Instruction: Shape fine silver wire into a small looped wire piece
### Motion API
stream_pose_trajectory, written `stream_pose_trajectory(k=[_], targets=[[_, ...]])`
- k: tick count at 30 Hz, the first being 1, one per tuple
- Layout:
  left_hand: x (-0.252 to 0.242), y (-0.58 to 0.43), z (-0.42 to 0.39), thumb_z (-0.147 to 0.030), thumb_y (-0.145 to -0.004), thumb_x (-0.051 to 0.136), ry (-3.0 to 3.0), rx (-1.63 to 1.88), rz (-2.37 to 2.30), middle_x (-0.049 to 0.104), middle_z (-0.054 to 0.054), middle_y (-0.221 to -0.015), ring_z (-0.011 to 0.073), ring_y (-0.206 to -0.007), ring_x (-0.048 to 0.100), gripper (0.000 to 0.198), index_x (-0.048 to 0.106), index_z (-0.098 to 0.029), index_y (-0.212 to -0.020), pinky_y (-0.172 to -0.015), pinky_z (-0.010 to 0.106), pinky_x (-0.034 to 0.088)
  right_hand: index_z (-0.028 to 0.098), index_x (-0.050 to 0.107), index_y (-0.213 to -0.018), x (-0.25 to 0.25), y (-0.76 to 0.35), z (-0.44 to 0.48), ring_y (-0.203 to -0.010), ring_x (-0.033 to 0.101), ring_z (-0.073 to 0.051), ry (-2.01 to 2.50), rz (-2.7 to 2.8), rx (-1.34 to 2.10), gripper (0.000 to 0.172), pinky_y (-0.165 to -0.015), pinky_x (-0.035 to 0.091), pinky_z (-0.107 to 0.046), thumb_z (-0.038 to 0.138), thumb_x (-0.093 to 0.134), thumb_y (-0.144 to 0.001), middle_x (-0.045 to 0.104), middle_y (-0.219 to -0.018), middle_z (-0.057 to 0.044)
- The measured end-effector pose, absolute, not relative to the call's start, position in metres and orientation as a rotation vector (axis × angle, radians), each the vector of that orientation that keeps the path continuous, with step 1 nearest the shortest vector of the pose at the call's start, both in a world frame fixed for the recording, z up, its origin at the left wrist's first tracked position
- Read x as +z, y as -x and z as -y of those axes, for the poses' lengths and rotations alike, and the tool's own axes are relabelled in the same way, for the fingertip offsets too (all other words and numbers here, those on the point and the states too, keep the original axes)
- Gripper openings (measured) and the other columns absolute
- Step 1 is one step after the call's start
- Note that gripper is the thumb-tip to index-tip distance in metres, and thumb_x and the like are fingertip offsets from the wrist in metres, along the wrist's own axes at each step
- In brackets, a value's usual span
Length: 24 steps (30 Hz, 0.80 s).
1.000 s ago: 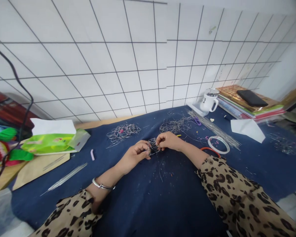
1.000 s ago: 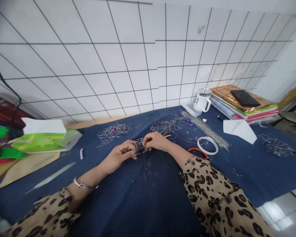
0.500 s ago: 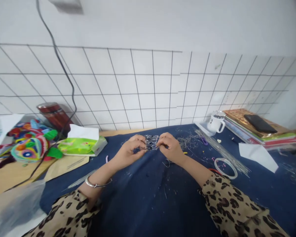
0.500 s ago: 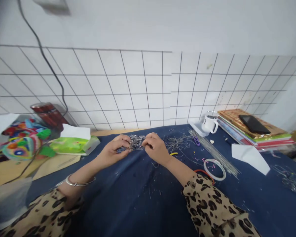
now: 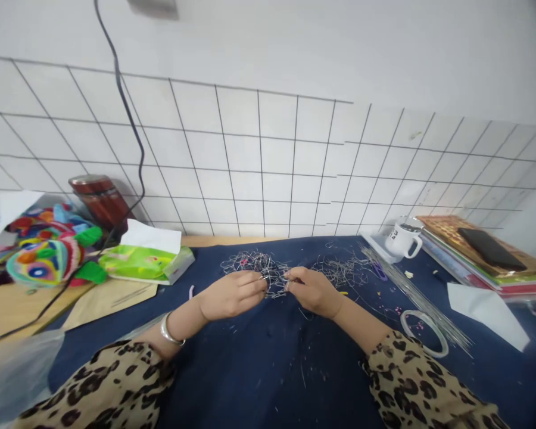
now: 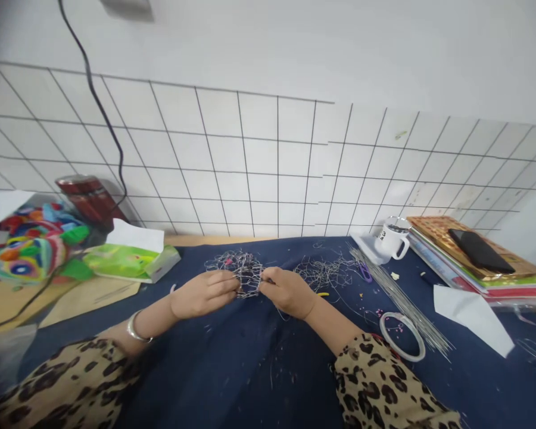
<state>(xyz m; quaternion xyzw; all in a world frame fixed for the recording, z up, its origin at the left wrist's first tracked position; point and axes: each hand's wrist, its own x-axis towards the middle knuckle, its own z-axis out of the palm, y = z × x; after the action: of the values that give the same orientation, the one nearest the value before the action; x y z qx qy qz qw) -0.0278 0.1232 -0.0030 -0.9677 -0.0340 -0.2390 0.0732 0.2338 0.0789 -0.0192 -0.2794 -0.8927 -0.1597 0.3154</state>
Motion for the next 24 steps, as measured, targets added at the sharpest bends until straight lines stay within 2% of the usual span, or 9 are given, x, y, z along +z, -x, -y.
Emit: stream_pose_trajectory(k=[7, 13, 18, 24], targets=[[-0.029, 0.037, -0.125, -0.010, -0.083, 0.049, 2.948, -0.687, 0.041, 0.063, 0.009, -0.102, 0.0198, -0.099, 0.056, 0.022, 0.059, -0.021, -0.099, -0.091, 0.038, 0.047, 0.021, 0.058, -0.099, -0.040, -0.228, -0.076, -0.091, 0.059, -0.016, 0.689, 2.404, -0.325, 0.015, -0.076, 0.050, -0.028, 0.021, 0.051, -0.086, 0.061, -0.103, -0.008], [-0.031, 0.037, -0.122, -0.009, -0.081, 0.050, 3.032, -0.794, 0.041, 0.063, 0.008, -0.100, 0.0198, -0.101, 0.055, 0.024, 0.059, -0.022, -0.099, -0.095, 0.037, 0.043, 0.019, 0.059, -0.093, -0.034, -0.229, -0.072, -0.100, 0.057, -0.017, 0.680, 2.438, -0.329, 0.011, -0.081, 0.051, -0.029, 0.018, 0.050, -0.086, 0.062, -0.096, -0.008], [-0.034, 0.041, -0.120, -0.010, -0.083, 0.048, 3.037, -0.649, 0.068, 0.063, 0.007, -0.108, 0.0188, -0.101, 0.056, 0.026, 0.060, -0.024, -0.101, -0.100, 0.039, 0.041, 0.019, 0.059, -0.093, -0.027, -0.231, -0.069, -0.109, 0.054, -0.019, 0.572, 2.520, -0.413, 0.014, -0.085, 0.051, -0.031, 0.013, 0.048, -0.086, 0.061, -0.092, -0.008], [-0.035, 0.040, -0.121, -0.010, -0.083, 0.049, 2.780, -0.511, -0.054, 0.063, 0.006, -0.107, 0.0195, -0.102, 0.054, 0.023, 0.061, -0.022, -0.099, -0.100, 0.040, 0.039, 0.015, 0.060, -0.091, -0.025, -0.231, -0.069, -0.109, 0.054, -0.020, 0.511, 2.536, -0.509, 0.012, -0.081, 0.050, -0.031, 0.011, 0.051, -0.085, 0.061, -0.089, -0.008]])
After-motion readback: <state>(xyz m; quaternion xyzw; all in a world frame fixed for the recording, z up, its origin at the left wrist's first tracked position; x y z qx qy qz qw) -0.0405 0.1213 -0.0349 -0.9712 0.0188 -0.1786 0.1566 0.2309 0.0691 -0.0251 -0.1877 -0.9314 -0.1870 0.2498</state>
